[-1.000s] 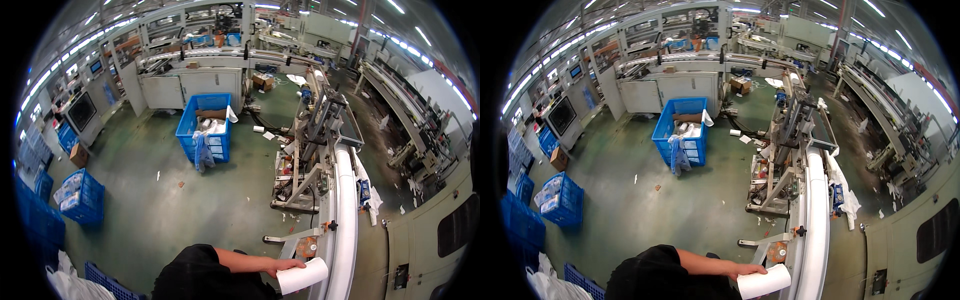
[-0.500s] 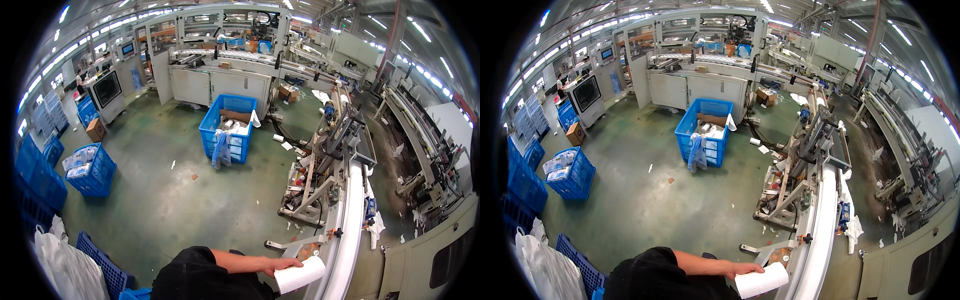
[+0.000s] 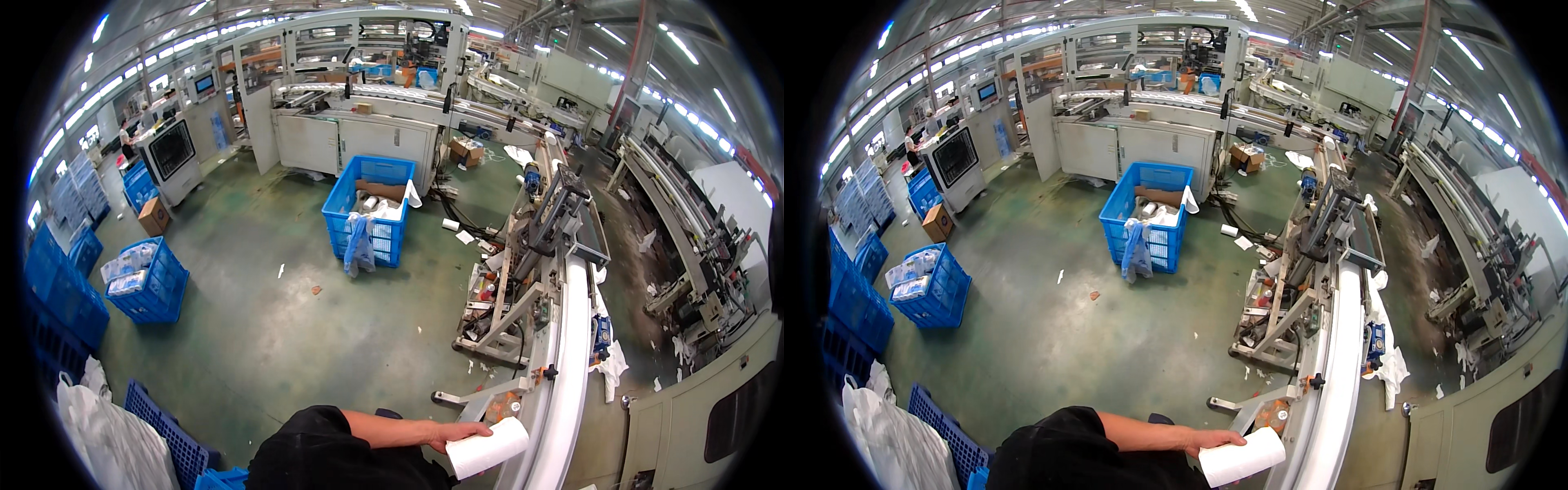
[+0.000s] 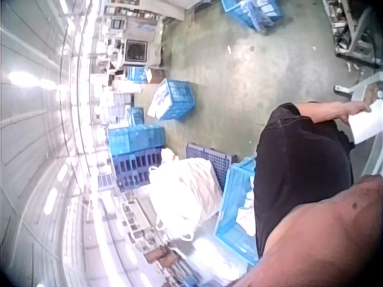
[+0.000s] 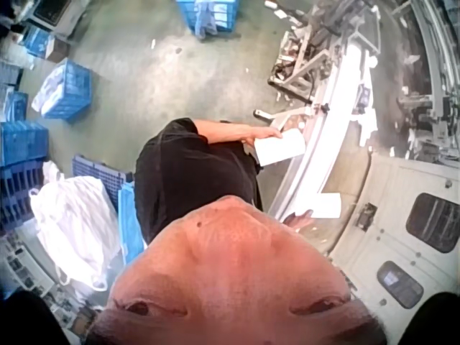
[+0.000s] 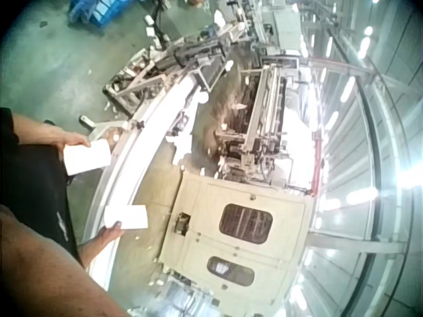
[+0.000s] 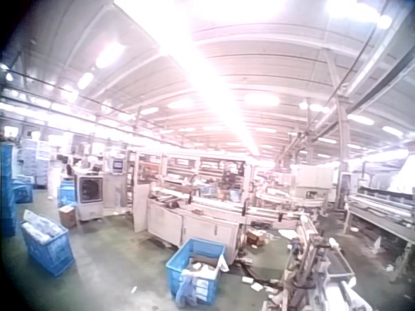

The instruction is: The person picks up white cylindrical tubes from a blue crate and places them onto an automated conveyor track one at a time.

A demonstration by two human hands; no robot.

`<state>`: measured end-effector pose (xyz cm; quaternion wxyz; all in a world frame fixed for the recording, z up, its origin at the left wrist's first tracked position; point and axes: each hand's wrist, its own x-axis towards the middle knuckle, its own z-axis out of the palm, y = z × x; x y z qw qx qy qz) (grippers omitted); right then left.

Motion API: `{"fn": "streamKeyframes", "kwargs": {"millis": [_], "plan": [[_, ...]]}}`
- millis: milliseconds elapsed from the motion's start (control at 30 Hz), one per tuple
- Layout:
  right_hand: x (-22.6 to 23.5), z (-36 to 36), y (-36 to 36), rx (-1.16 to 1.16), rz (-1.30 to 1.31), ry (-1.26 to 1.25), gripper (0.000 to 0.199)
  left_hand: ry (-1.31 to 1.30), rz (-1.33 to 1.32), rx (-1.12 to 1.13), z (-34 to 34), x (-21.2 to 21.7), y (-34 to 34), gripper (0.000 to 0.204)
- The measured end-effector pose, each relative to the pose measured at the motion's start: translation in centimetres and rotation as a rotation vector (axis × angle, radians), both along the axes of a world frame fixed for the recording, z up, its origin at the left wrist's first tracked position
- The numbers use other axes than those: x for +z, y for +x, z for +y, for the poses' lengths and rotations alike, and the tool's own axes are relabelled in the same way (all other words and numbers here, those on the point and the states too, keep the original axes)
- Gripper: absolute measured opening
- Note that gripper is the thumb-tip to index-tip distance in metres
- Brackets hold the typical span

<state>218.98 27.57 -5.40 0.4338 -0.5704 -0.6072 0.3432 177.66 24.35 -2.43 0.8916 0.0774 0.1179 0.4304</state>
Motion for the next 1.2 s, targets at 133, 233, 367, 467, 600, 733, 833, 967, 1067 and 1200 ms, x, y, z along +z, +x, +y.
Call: {"fn": "streamKeyframes", "kwargs": {"millis": [133,233,367,467,600,733,833,967,1067,1200], "plan": [[2.7,-1.5,-2.1,-0.125,0.236,-0.140,0.045,0.011,0.019,-0.002,0.1,-1.0,0.3,0.057],[6.7,-3.0,-4.8,-0.096,0.098,-0.056,0.047,0.007,0.027,-0.016,0.3,-1.0,0.5,0.057],[6.3,-3.6,-5.9,-0.136,0.485,-0.048,0.050,0.010,-0.007,-0.056,0.3,-0.8,0.8,0.058],[4.8,-4.0,-4.0,-0.145,0.481,-0.093,0.052,0.007,-0.016,-0.071,0.3,-1.4,1.0,0.059],[3.5,-4.8,-3.1,-0.202,0.454,-0.069,0.053,-0.005,-0.015,-0.099,0.3,-1.1,1.1,0.059],[2.0,-5.2,-1.4,-0.238,0.486,-0.113,0.058,0.007,-0.008,-0.116,0.4,-0.8,1.3,0.059],[1.9,-5.9,-1.5,-0.262,0.480,-0.083,0.062,0.017,-0.007,-0.123,0.5,-0.9,1.3,0.059],[2.2,-5.6,-1.8,-0.236,0.484,-0.124,0.063,0.019,0.003,-0.120,0.5,-1.1,1.2,0.059],[0.4,-5.0,-0.4,-0.207,0.475,-0.130,0.063,0.032,-0.010,-0.118,0.4,-1.2,1.1,0.058],[-4.7,-4.6,3.8,-0.146,0.199,-0.025,0.060,0.046,-0.024,-0.103,0.0,-0.9,1.0,0.058]]}}
